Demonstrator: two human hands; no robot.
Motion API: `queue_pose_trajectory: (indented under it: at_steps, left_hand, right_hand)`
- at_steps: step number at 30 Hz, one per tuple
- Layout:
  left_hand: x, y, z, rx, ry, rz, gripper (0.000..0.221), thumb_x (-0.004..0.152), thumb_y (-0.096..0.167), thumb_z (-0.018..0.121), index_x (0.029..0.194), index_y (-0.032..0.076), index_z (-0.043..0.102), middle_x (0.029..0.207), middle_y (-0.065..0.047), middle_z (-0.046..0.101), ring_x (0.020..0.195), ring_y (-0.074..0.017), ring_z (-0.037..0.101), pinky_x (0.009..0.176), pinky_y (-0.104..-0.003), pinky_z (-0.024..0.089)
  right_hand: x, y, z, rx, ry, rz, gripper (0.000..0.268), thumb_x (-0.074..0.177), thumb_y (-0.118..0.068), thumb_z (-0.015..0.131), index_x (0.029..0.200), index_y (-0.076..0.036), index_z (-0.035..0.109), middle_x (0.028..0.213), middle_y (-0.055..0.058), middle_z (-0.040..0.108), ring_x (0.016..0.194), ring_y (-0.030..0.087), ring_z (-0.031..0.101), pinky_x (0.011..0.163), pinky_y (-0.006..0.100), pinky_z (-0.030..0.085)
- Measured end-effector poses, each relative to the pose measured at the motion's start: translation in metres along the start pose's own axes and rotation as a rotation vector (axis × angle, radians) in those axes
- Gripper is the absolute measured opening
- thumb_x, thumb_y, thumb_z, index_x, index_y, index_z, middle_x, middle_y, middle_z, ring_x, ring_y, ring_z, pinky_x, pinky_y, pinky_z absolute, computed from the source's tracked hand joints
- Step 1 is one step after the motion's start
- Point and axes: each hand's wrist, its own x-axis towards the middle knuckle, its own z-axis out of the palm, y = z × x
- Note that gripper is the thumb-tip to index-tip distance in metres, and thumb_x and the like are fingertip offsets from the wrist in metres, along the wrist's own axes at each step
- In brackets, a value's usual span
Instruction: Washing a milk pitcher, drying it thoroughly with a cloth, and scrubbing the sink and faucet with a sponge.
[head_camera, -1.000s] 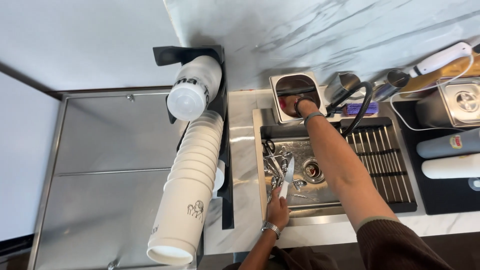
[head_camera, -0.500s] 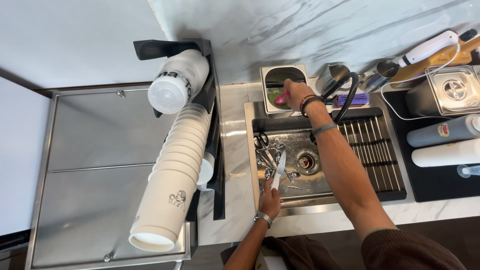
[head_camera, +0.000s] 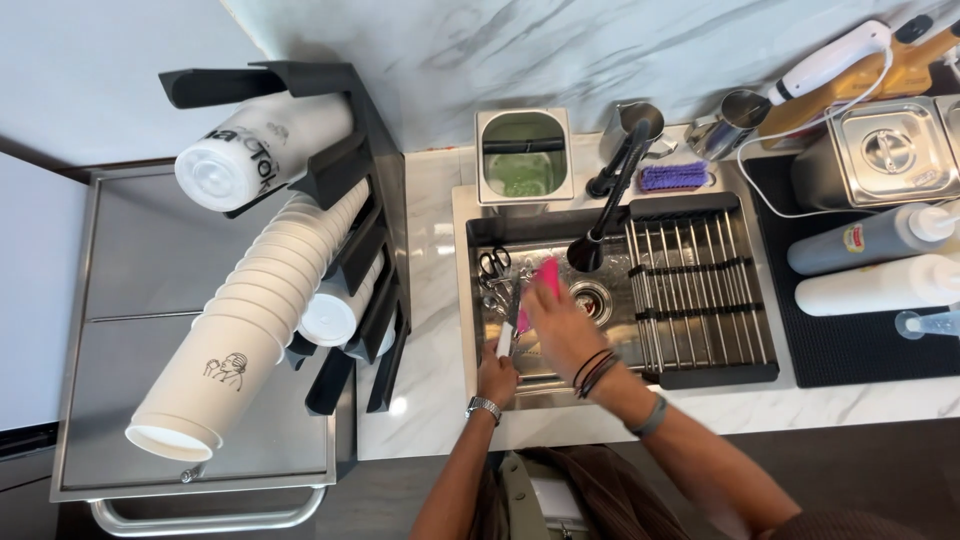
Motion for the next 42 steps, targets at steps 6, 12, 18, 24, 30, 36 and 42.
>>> queue_pose_trajectory:
  at_steps: [6, 12, 18, 24, 30, 36, 42]
  left_hand:
    - [0.044, -0.045, 0.014, 0.004, 0.074, -0.053, 0.03, 0.096, 0.017, 0.046, 0.123, 0.009, 0.055, 0.084, -0.007, 0.076, 0.059, -0.0161, 0.071, 0.057, -0.03, 0.053]
    - [-0.013, 0.026, 0.027, 0.109, -0.018, -0.037, 0.025, 0.102, 0.026, 0.043, 0.127, 0.022, 0.043, 0.113, -0.011, 0.073, 0.103, -0.034, 0.069, 0.088, -0.045, 0.05]
    - [-0.041, 0.078, 0.046, 0.154, 0.032, 0.068, 0.024, 0.107, 0.045, 0.03, 0.121, 0.027, 0.04, 0.104, -0.017, 0.07, 0.106, -0.0435, 0.067, 0.092, -0.055, 0.048]
    - [-0.033, 0.065, 0.061, 0.252, 0.107, 0.162, 0.031, 0.108, 0.038, 0.034, 0.13, 0.023, 0.05, 0.122, -0.026, 0.067, 0.118, -0.0515, 0.061, 0.1, -0.061, 0.047]
    - [-0.027, 0.069, 0.072, 0.191, 0.123, 0.223, 0.028, 0.105, 0.034, 0.046, 0.128, 0.022, 0.057, 0.112, -0.02, 0.07, 0.112, -0.0472, 0.064, 0.095, -0.056, 0.049]
    - [-0.02, 0.064, 0.077, 0.258, 0.129, 0.288, 0.029, 0.103, 0.031, 0.052, 0.128, 0.018, 0.059, 0.117, -0.021, 0.067, 0.115, -0.0464, 0.063, 0.099, -0.055, 0.049]
    - [-0.009, 0.049, 0.079, 0.374, 0.106, 0.356, 0.032, 0.102, 0.03, 0.055, 0.129, 0.015, 0.06, 0.117, -0.02, 0.066, 0.115, -0.0452, 0.063, 0.099, -0.054, 0.049]
  right_hand:
    - [-0.081, 0.082, 0.222, 0.271, -0.715, 0.294, 0.052, 0.088, -0.005, 0.058, 0.134, -0.021, 0.039, 0.149, 0.01, 0.043, 0.128, 0.051, 0.055, 0.099, 0.059, 0.058]
    - [-0.088, 0.113, 0.225, 0.761, -0.54, 0.349, 0.025, 0.087, -0.026, 0.073, 0.1, -0.021, 0.052, 0.124, 0.003, 0.066, 0.115, 0.035, 0.067, 0.093, 0.047, 0.058]
    - [-0.078, 0.104, 0.186, 1.116, -0.079, 0.565, 0.023, 0.081, -0.013, 0.078, 0.096, -0.004, 0.064, 0.154, 0.018, 0.049, 0.135, 0.046, 0.051, 0.106, 0.048, 0.047]
    - [-0.077, 0.095, 0.181, 1.716, 0.124, 0.882, 0.074, 0.085, 0.004, 0.077, 0.148, -0.009, 0.042, 0.155, 0.021, 0.037, 0.142, 0.04, 0.044, 0.113, 0.046, 0.043]
    - [-0.078, 0.091, 0.201, 2.096, 0.305, 1.047, 0.039, 0.091, 0.004, 0.076, 0.129, -0.003, 0.068, 0.122, 0.01, 0.069, 0.108, 0.018, 0.069, 0.094, 0.029, 0.055]
    - [-0.085, 0.095, 0.206, 2.141, 0.012, 1.23, 0.028, 0.097, -0.025, 0.075, 0.123, -0.023, 0.063, 0.101, 0.005, 0.059, 0.096, 0.024, 0.062, 0.092, 0.046, 0.057]
    - [-0.086, 0.103, 0.218, 2.193, 0.043, 1.245, 0.031, 0.099, -0.022, 0.073, 0.126, -0.011, 0.062, 0.1, 0.006, 0.064, 0.089, 0.02, 0.064, 0.088, 0.038, 0.059]
